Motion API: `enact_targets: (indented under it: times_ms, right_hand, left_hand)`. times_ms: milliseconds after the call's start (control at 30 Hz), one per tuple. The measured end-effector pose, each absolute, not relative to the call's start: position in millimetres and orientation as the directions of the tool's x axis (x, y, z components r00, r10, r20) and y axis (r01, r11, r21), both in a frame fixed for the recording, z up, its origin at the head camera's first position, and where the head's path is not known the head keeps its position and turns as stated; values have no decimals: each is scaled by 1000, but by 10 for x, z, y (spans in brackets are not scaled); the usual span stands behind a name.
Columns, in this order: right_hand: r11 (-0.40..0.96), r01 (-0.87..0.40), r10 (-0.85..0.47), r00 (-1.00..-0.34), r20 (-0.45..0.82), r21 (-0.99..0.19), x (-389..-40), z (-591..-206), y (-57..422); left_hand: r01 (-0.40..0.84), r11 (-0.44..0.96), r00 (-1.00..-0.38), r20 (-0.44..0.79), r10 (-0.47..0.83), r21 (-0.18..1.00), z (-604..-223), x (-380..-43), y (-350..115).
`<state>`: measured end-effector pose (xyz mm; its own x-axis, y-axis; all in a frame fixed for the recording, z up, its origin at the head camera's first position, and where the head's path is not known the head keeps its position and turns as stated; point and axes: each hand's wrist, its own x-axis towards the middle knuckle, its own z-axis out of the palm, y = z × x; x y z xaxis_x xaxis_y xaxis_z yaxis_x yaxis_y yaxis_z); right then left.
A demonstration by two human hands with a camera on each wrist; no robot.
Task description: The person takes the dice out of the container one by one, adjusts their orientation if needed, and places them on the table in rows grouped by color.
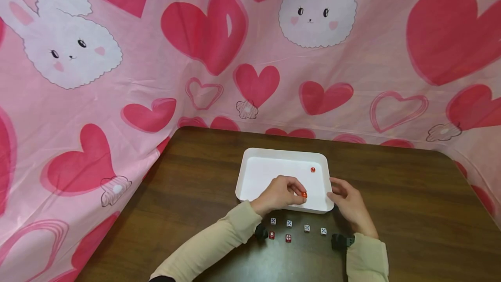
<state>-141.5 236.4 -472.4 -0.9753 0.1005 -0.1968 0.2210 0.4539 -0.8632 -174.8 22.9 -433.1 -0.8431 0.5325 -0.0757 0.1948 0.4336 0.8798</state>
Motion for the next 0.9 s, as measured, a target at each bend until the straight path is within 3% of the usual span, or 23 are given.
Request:
enact_targets:
  times_ms: [200, 733, 900]
  right_hand:
    - [452, 214, 92, -977, -193, -866, -1414, -4710, 2361]
    - [463, 199, 93, -980, -176, -864, -1419, -4713, 2359]
    - [459, 188, 94, -982, -162, -868, -1418, -4718, 2365]
  left_hand:
    - [273, 496, -842, -45, 537, 824, -4322, -1656, 224]
    - [180, 466, -794, -152, 589, 867, -4393, -1413, 179]
    - [216, 497, -790, -149, 595, 840, -4465, -1299, 174]
